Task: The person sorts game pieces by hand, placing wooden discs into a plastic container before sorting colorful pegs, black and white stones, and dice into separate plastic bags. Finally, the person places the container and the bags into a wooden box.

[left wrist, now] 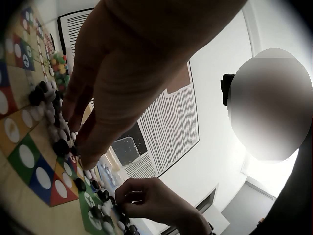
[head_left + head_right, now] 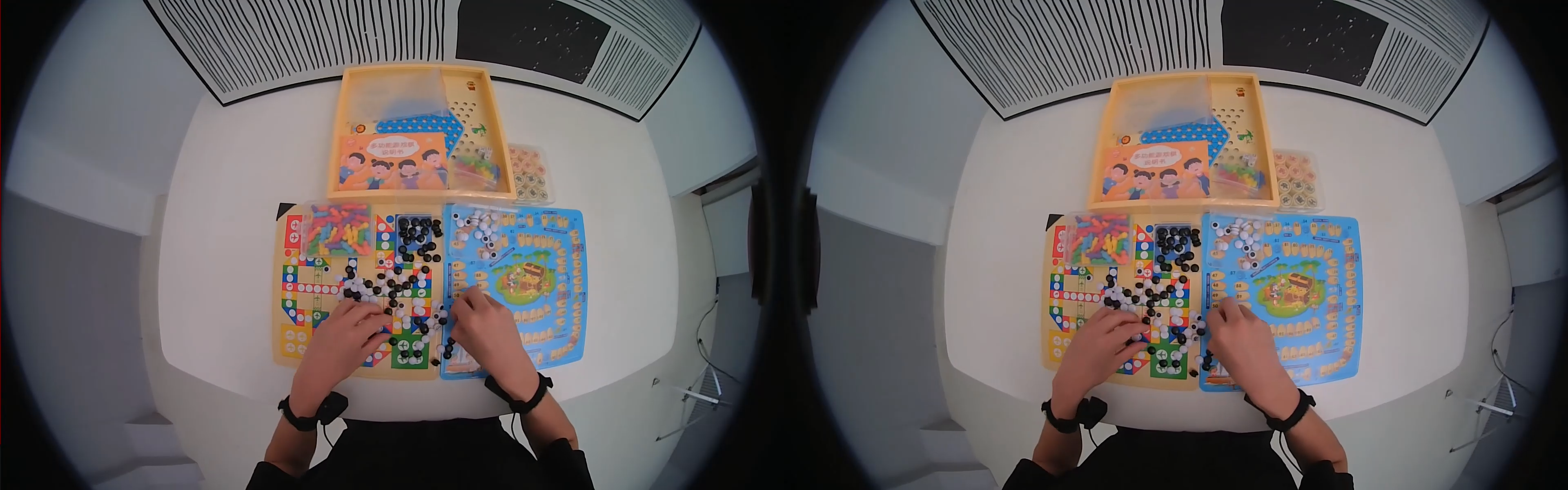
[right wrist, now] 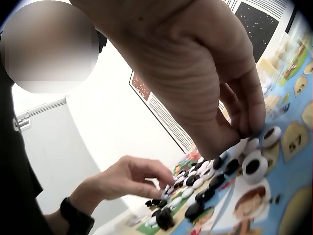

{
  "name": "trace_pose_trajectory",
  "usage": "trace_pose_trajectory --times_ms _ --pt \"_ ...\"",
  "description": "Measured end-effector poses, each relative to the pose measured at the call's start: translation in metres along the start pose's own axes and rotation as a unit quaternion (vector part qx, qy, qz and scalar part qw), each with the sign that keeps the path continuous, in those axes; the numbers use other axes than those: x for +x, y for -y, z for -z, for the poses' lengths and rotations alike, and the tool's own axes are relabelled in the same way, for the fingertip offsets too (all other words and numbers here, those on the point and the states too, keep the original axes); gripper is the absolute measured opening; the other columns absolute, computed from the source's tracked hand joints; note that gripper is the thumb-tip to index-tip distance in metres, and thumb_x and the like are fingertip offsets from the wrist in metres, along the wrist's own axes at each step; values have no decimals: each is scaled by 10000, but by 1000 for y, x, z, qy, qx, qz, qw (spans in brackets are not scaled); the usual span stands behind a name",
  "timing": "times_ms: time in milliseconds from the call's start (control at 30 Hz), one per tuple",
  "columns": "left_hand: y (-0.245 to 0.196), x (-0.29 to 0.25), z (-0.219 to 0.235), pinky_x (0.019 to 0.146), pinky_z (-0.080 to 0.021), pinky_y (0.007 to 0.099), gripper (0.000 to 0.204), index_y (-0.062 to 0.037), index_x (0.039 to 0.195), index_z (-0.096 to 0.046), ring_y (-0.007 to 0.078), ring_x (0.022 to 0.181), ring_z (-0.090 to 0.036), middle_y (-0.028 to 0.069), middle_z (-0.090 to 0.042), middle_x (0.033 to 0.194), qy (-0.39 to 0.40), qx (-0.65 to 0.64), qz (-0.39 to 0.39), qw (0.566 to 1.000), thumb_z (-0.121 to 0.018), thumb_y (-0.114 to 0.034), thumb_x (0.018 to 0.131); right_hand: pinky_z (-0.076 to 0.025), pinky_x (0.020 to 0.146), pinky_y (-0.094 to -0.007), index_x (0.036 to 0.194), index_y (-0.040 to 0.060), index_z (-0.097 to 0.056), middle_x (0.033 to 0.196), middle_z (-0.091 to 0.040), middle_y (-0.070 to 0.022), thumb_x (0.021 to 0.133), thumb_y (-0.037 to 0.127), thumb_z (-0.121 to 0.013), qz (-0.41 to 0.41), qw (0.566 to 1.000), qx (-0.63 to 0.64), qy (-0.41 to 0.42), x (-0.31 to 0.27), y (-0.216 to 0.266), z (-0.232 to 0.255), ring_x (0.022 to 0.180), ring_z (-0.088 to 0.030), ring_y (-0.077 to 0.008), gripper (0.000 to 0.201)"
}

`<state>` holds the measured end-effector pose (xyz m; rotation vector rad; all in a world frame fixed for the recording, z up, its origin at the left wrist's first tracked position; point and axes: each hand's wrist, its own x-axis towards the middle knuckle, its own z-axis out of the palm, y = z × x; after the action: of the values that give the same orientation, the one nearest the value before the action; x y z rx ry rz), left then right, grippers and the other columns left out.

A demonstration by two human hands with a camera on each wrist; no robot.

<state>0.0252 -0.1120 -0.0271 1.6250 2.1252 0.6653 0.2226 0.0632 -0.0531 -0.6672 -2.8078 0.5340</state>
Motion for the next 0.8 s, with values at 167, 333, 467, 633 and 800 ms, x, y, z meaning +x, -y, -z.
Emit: trace_pose_trajectory --times_ms 167,333,467,633,800 --pt "3 -34 -11 833 -574 376 252 -64 1084 -755 277 947 -684 82 -693 1059 -65 -36 35 997 -826 -109 846 -586 674 -413 865 27 -637 936 -603 -105 755 -35 -716 -8 991 130 5 47 5 39 797 -691 -304 149" --pt "7 -35 -19 847 -573 392 238 -43 1087 -729 284 973 -682 83 -693 1079 -93 -46 39 994 -795 -99 865 -592 720 -402 970 38 -691 1042 -658 -66 847 36 -749 46 975 164 -140 76 16 44 820 -700 -302 136" --pt "11 -34 -19 819 -580 394 230 -33 1077 -731 288 948 -692 88 -701 1035 -102 -38 22 994 -794 -76 859 -595 761 -401 984 52 -703 1060 -670 -63 855 55 -763 30 983 170 -60 49 9 45 877 -708 -294 142" --pt "5 -15 -4 780 -586 387 207 -42 1054 -735 283 905 -695 87 -704 1018 -99 -82 21 991 -790 -53 854 -585 784 -401 984 55 -718 1055 -685 -75 844 45 -782 -5 988 156 11 2 -5 39 958 -703 -296 155" --pt "-7 44 12 751 -590 348 215 -56 1063 -750 257 860 -701 80 -714 1057 -108 -67 -68 990 -819 -101 864 -581 785 -417 999 61 -730 1064 -683 -86 827 46 -802 -46 986 162 -8 -18 -8 45 939 -696 -311 187"
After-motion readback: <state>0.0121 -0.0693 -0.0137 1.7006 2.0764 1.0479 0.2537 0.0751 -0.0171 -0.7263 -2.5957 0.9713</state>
